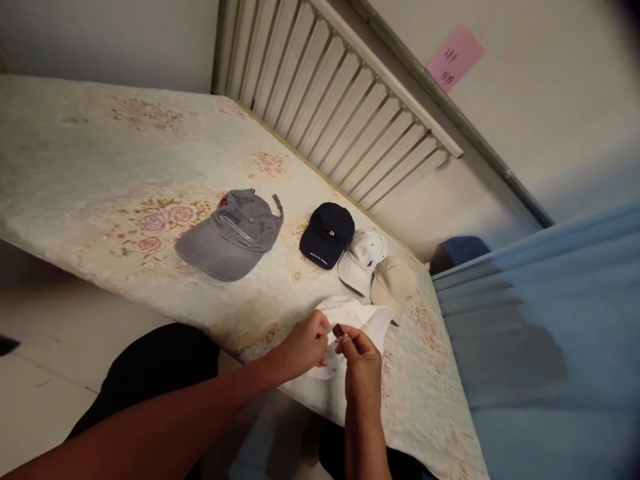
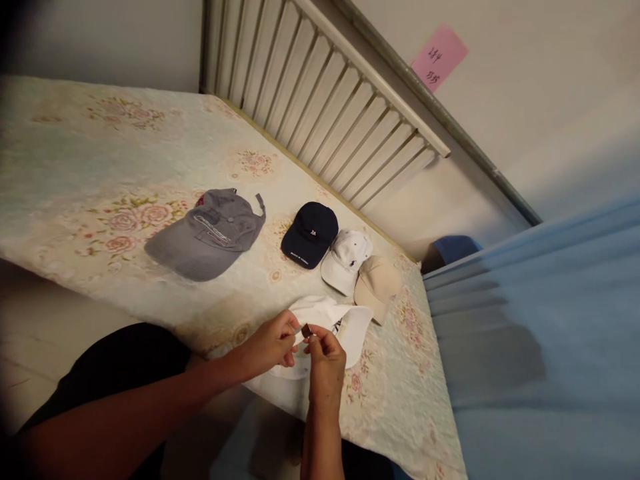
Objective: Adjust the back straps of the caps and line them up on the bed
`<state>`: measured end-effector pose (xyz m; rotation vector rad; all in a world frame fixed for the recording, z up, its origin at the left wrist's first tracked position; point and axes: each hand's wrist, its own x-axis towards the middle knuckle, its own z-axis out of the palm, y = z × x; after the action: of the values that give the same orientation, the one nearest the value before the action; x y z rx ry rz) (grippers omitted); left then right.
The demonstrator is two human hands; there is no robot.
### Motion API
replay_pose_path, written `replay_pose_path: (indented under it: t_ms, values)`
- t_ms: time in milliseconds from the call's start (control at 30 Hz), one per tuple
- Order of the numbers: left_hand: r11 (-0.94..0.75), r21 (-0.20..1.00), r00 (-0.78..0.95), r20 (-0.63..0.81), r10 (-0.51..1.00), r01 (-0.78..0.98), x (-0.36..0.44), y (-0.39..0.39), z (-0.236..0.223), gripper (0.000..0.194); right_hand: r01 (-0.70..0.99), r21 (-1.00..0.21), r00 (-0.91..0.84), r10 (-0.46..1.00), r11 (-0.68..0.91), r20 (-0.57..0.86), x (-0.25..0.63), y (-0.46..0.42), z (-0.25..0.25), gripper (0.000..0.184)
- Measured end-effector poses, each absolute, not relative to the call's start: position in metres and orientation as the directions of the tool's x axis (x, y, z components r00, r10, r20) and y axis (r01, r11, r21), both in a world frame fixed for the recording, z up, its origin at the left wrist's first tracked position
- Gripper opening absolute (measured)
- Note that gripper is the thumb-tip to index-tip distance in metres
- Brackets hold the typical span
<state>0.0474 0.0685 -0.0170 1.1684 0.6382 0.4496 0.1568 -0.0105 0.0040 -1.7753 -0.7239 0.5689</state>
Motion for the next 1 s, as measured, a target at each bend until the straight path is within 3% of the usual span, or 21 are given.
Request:
replay_pose_path:
  t_ms: [167,567,833,1000]
  values:
    - [0.38,0.925,0.727,-0.271,0.631,0.015,0.046,0.069,-0.012,0.016,0.14,-0.968,0.682,0.729,-0.206,-0.057,0.162,-0.011,-0.004,0.024]
    - [0.317,0.947,0.697,-0.194,0.69,-0.05,0.046,0.07,-0.007,0.011,0.104,-0.97,0.633,0.767,-0.218,-0.105,0.159,-0.012,-0.007,0.03]
    - [0.274,0.96,0.713,-0.149,0.686,-0.063,0.048,0.067,-0.012,0.008,0.33,-0.878,0.666,0.744,-0.348,-0.044,0.149,-0.004,0.016,0.028]
    - [0.273,0.955,0.734,-0.102,0.671,-0.117,0.051,0.065,-0.019,0.01,0.556,-0.709,0.691,0.715,-0.435,0.103,0.147,-0.004,0.031,0.025]
